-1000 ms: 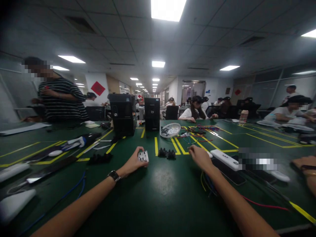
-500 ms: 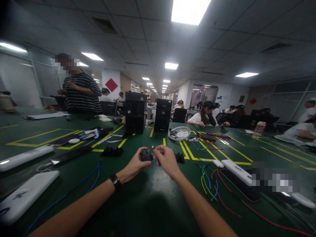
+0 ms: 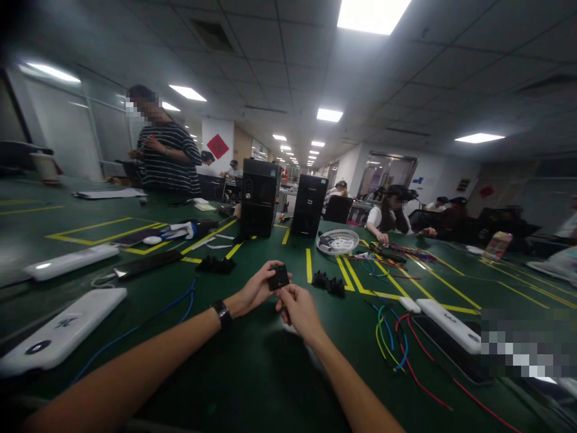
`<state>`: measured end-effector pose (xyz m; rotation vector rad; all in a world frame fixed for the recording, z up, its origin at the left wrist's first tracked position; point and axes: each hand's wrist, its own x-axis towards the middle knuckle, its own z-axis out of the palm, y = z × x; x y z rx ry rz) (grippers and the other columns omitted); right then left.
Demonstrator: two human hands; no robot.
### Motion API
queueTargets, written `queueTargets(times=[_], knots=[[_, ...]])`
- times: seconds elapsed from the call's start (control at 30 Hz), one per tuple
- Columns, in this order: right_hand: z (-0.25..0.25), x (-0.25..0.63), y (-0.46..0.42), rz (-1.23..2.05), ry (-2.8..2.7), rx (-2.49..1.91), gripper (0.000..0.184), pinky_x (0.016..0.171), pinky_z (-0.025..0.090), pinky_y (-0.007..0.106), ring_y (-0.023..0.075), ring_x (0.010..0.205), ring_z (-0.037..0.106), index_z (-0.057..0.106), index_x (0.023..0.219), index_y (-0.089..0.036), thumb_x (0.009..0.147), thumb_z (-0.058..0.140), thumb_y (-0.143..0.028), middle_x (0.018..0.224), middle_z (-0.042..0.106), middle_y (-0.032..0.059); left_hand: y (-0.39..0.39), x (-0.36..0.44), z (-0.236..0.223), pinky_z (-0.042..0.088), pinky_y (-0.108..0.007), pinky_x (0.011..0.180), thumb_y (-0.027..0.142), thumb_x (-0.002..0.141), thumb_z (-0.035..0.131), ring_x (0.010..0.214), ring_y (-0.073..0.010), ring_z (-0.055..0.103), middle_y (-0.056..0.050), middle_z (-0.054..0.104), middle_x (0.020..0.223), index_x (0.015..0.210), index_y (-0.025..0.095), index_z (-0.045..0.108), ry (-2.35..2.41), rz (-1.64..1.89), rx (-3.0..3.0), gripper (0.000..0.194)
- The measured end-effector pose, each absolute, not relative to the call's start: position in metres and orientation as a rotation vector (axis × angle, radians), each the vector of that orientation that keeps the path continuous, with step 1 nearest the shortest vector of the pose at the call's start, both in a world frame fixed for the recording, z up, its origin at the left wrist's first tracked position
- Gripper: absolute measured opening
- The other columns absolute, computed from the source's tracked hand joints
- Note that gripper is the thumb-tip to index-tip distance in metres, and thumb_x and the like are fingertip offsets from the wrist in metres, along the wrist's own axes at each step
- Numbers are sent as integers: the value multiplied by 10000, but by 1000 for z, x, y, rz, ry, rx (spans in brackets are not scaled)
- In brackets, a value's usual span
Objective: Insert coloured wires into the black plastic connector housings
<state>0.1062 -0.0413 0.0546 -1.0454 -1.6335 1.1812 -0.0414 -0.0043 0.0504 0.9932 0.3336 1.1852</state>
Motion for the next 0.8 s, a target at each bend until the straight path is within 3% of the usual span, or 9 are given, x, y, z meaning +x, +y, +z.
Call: queueTargets(times=[0.23, 0.4, 0.5, 0.8], knots=[[52, 105, -39, 1152, -1634, -1084, 254, 297, 245, 168, 59, 314, 406, 477, 794, -180, 834, 456, -431, 552, 567, -43, 19, -45, 52, 461, -359, 780, 320, 824, 525, 847, -215, 635, -122, 631, 959, 1079, 189, 460, 429, 1148, 1072, 294], [54, 108, -38, 1088, -1636, -1059, 254, 313, 249, 169, 61, 315, 403, 479, 796, -180, 852, 432, -424, 520, 565, -44, 10, -28, 56, 468, -299, 655, 358, 874, 416, 768, -203, 642, -106, 633, 902, 1048, 186, 465, 513, 1212, 957, 249], [53, 108, -41, 1092, -1637, -1071, 263, 308, 231, 170, 62, 303, 388, 479, 783, -180, 858, 417, -424, 489, 553, -46, -2, -18, 56, 445, -251, 586, 363, 869, 437, 767, -194, 635, -122, 631, 963, 1045, 175, 481, 519, 1252, 912, 261], [47, 106, -41, 1054, -1699, -1184, 252, 305, 270, 171, 73, 294, 406, 500, 761, -182, 861, 399, -390, 460, 549, -44, -12, -23, 50, 491, -337, 670, 310, 862, 496, 841, -219, 644, -144, 612, 1090, 1187, 219, 392, 482, 1268, 901, 353]])
